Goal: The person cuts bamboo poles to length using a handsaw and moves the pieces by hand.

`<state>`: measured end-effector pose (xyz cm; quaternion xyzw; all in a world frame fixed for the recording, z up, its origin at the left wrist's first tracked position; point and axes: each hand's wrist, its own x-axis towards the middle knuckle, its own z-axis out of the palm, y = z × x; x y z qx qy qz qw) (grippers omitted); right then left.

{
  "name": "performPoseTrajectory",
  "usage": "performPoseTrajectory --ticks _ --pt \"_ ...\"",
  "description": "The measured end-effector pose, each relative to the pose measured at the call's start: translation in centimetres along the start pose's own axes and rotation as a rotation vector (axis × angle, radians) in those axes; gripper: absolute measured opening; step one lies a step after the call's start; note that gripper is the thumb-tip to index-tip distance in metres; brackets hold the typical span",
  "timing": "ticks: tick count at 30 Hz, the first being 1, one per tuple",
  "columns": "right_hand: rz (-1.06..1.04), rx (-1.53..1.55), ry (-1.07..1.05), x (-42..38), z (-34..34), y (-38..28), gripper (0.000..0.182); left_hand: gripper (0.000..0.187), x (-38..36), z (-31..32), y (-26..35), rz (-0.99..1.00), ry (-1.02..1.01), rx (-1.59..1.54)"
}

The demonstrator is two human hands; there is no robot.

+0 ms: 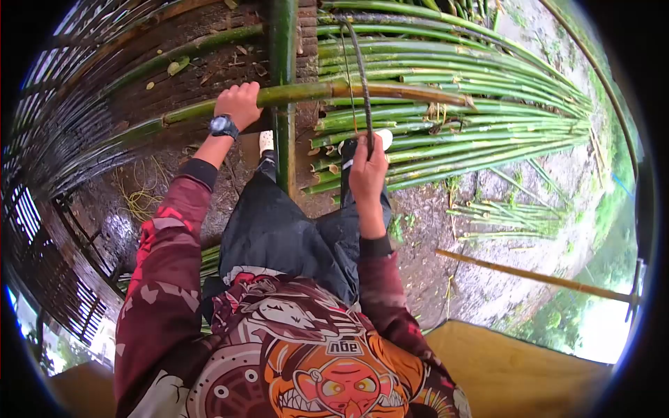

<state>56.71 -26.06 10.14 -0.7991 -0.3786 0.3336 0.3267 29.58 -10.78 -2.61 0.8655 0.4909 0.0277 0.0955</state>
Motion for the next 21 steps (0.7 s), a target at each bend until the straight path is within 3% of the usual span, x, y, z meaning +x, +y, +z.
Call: performPoseTrajectory --ticks 3,4,6,7,9,10,11,13,15,17,19,21 --pt "0.148 -0.059 -0.098 -0.6 -3.2 -4.5 0.021 0.036 -0.7 -0.1 0.7 0.002 0.007 0.023" --pt "0.104 -0.094 -0.089 -2.0 -4.6 -5.8 0.022 0.037 -0.3 -0.2 0.5 0.007 0.013 0.007" --pt "0.287 -0.134 -0.121 -4.5 -6.8 -7.5 0.021 0.037 -0.3 -0.2 0.1 0.016 0.046 -0.03" --pt "0.294 -0.136 -0.128 -4.2 -6.7 -7.8 0.021 0.037 -0.7 -0.1 0.0 0.014 0.037 -0.031" --pt "0.073 -0.148 -0.085 -2.5 -5.7 -7.6 0.023 0.045 -0.4 0.5 -0.2 -0.025 -0.074 -0.025" --pt "0.139 -0.217 -0.1 0.8 -3.1 -6.9 0.024 0.044 -0.9 1.9 -0.6 0.019 0.088 0.021" --pt "0.032 -0.214 -0.079 3.2 -1.5 -5.8 0.023 0.04 -0.2 0.3 0.2 -0.067 -0.104 0.039" --pt "-0.128 -0.179 -0.02 7.1 1.1 -5.3 0.023 0.036 -0.1 -0.1 0.1 -0.063 -0.11 -0.004" --pt "-0.041 -0.134 -0.048 4.3 0.6 -3.8 0.021 0.035 -0.3 -0.4 -0.2 -0.034 -0.118 -0.046" --pt "-0.049 -0.104 -0.007 3.2 1.6 -0.5 0.018 0.038 1.6 -2.1 -0.2 -0.092 -0.332 -0.086" --pt "0.006 0.108 0.023 2.2 2.8 2.3 0.018 0.041 2.6 -2.4 -0.9 -0.072 -0.369 -0.094" --pt "-0.003 0.101 0.021 2.1 3.2 2.7 0.017 0.043 4.0 -3.3 -1.3 -0.026 -0.512 -0.081"
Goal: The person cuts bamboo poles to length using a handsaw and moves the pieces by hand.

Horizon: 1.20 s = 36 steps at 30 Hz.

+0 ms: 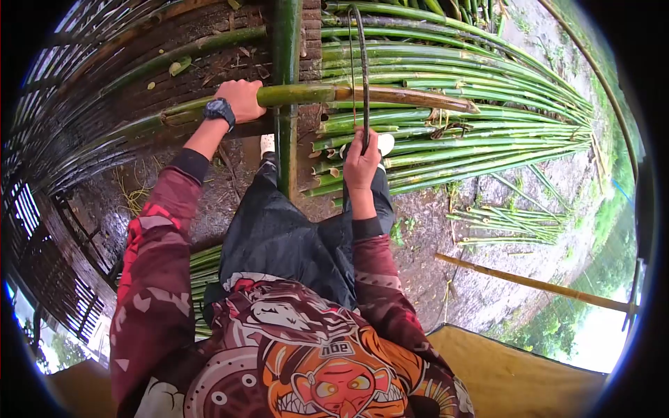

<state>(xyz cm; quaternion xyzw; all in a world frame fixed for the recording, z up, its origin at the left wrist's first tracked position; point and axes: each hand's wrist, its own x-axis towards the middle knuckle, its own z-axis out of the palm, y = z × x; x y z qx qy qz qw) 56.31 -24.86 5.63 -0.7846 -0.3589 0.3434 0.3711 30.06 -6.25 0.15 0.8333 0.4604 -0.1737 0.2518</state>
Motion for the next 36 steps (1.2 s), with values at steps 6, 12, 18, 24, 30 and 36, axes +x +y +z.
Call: performPoseTrajectory --ticks 6,12,18,24,30,36 --pt "0.087 -0.172 -0.1 -3.9 -6.4 -7.9 0.021 0.044 -0.4 1.0 0.3 -0.021 0.027 0.022" --pt "0.098 -0.282 -0.096 -2.2 -7.5 -12.2 0.02 0.046 -0.2 1.9 -0.1 -0.022 0.051 0.017" --pt "0.067 -0.251 -0.137 1.0 -5.0 -9.9 0.018 0.048 -0.1 0.8 0.0 -0.006 0.068 0.012" --pt "0.059 -0.076 -0.026 -2.6 -2.8 -3.2 0.019 0.048 1.4 -1.7 -0.5 0.027 -0.134 -0.071" --pt "0.127 -0.104 -0.03 -4.3 -6.4 -8.0 0.018 0.049 1.1 -1.7 -0.1 0.009 -0.137 -0.063" --pt "0.079 -0.241 -0.065 -1.9 -5.8 -9.8 0.024 0.051 1.6 -0.9 -0.5 0.008 -0.14 -0.039"
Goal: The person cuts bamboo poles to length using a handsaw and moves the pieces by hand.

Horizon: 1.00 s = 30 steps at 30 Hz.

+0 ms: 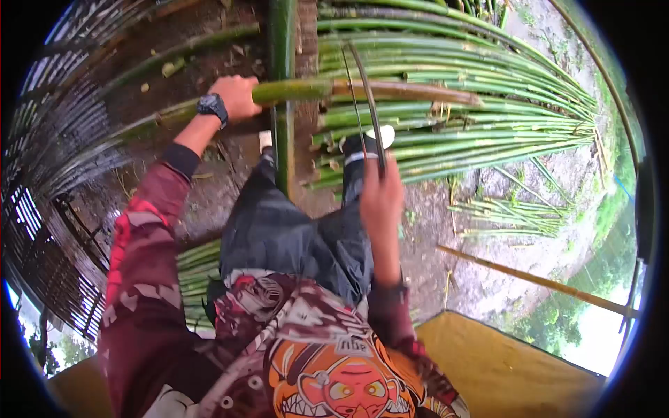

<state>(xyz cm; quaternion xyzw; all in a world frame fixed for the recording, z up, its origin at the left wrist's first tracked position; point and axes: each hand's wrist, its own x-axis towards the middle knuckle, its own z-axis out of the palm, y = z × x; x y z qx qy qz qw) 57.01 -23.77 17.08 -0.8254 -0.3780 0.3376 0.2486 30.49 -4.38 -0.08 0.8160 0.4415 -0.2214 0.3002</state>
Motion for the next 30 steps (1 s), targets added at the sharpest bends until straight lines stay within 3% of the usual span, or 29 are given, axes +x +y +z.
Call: performPoseTrajectory --ticks 4,6,7,8,10,12,14,16,17,19,25,30 --pt "0.029 -0.169 -0.137 5.7 3.6 -1.4 0.024 0.045 -0.5 1.2 -0.4 0.044 0.086 0.003" --pt "0.038 0.09 -0.051 5.1 3.1 0.0 0.026 0.052 -1.3 2.0 0.0 0.072 0.256 0.028" --pt "0.022 0.084 -0.032 5.2 3.0 0.4 0.024 0.055 -2.1 2.3 0.8 0.093 0.53 0.086" --pt "0.016 0.074 -0.014 4.8 2.9 1.2 0.022 0.055 -2.9 3.0 1.9 0.017 0.652 0.071" --pt "0.02 0.018 -0.022 3.8 3.6 0.4 0.022 0.058 -3.4 6.0 2.6 -0.044 0.82 0.131" --pt "0.038 0.041 -0.033 3.0 4.7 2.6 0.022 0.043 -1.7 6.8 1.8 -0.081 0.851 0.222" --pt "-0.073 0.151 0.09 2.9 5.4 4.6 0.019 0.039 -1.1 5.1 0.8 0.003 0.737 0.133" --pt "-0.129 0.201 0.116 2.8 6.5 6.4 0.016 0.045 -0.7 3.2 0.3 -0.02 0.49 0.034" --pt "-0.147 0.211 0.13 2.9 7.2 6.9 0.015 0.045 -0.4 2.1 0.0 -0.024 0.494 0.036" --pt "-0.215 0.222 0.15 3.3 7.9 7.2 0.014 0.055 -0.1 0.3 -0.1 0.01 0.143 0.076" --pt "-0.053 0.12 0.009 2.8 3.2 2.5 0.017 0.057 -0.8 2.4 -0.1 0.015 0.284 0.104" --pt "0.153 0.087 -0.056 -5.7 -2.8 1.4 0.018 0.051 -0.8 1.7 0.4 0.009 0.251 0.11"
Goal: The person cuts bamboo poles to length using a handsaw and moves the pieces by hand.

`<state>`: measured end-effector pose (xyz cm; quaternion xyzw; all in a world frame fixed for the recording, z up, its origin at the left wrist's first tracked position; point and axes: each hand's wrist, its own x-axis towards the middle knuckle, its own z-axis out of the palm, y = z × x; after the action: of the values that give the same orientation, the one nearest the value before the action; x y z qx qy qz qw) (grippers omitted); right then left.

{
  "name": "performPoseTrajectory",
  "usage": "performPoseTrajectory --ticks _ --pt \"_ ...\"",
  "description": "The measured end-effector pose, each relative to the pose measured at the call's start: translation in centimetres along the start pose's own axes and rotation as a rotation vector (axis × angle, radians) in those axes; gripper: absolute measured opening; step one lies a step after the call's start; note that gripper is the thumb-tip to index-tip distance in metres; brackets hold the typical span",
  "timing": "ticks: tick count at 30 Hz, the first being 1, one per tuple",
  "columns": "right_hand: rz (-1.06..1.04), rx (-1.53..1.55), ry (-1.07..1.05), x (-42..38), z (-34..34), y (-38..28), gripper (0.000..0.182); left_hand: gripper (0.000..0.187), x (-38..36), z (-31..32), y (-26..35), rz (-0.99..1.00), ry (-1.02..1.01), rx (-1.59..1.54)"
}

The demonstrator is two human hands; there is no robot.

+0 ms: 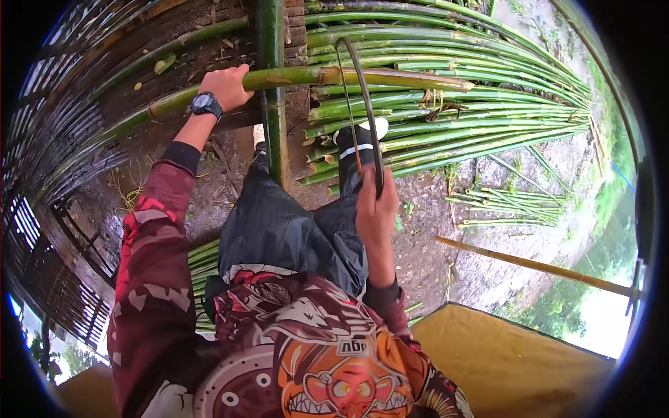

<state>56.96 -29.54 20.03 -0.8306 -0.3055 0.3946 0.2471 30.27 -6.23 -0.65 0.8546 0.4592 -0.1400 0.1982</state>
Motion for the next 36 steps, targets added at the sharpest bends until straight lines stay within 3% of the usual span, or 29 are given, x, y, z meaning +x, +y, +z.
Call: performPoseTrajectory --ticks 2,4,6,8,11,13,14,16,18,20,22,24,26,29,32,34,35,36 --pt "0.053 0.013 -0.018 0.5 0.3 0.0 0.018 0.052 0.1 0.4 -0.5 -0.002 0.006 -0.011" --pt "-0.22 -0.006 0.092 4.0 2.8 -0.8 0.018 0.053 0.4 0.7 -0.5 0.011 -0.004 -0.024" --pt "-0.218 -0.063 0.064 10.2 6.0 -1.2 0.019 0.052 0.2 0.4 -0.3 -0.006 -0.011 -0.008" --pt "-0.213 -0.044 0.047 11.4 6.2 -1.6 0.019 0.051 0.6 -0.4 -0.5 0.004 -0.005 -0.003" --pt "-0.222 -0.12 0.059 5.3 3.5 0.0 0.021 0.051 0.9 -0.5 -0.5 -0.003 -0.095 0.003" --pt "0.02 -0.026 0.011 -1.0 0.0 -0.9 0.024 0.05 1.0 -0.6 -0.5 -0.006 -0.105 -0.021" --pt "0.018 -0.032 -0.007 -0.4 0.1 -1.2 0.024 0.049 1.0 -0.5 -0.5 -0.006 -0.104 -0.031" --pt "-0.152 -0.017 0.043 1.1 1.1 -1.7 0.028 0.047 1.0 -0.1 -0.7 -0.015 -0.069 -0.046" --pt "-0.239 -0.234 0.029 10.1 6.4 0.6 0.024 0.052 0.8 0.9 -0.9 0.01 -0.031 -0.009" --pt "-0.224 -0.002 0.07 14.0 7.9 -2.7 0.023 0.052 1.5 0.2 -1.5 0.029 -0.017 0.029" --pt "-0.213 -0.084 0.063 10.2 5.7 -1.5 0.023 0.052 1.6 -0.3 -1.5 -0.003 -0.022 0.017" --pt "0.059 0.006 0.008 4.4 2.4 -2.5 0.023 0.053 1.9 -0.5 -1.9 -0.001 0.01 0.016" --pt "0.101 0.009 -0.019 0.5 0.3 -0.4 0.023 0.054 1.7 -0.7 -1.3 -0.034 -0.103 -0.01" --pt "-0.122 -0.172 0.06 5.3 3.5 -1.4 0.024 0.053 2.0 -0.3 -1.7 -0.032 -0.057 -0.011" --pt "-0.084 -0.131 -0.039 12.8 7.7 -0.4 0.028 0.055 1.2 0.3 -1.1 -0.019 -0.035 -0.035" --pt "-0.19 -0.155 0.041 8.6 6.1 3.4 0.026 0.052 1.9 -1.8 -1.2 -0.026 -0.156 0.004" --pt "-0.209 -0.126 0.071 6.4 5.2 3.9 0.026 0.051 1.7 -0.7 -1.8 0.017 -0.031 0.001" --pt "-0.062 -0.039 0.092 2.1 2.9 3.6 0.026 0.051 1.3 -0.1 -2.2 0.0 -0.055 -0.008"
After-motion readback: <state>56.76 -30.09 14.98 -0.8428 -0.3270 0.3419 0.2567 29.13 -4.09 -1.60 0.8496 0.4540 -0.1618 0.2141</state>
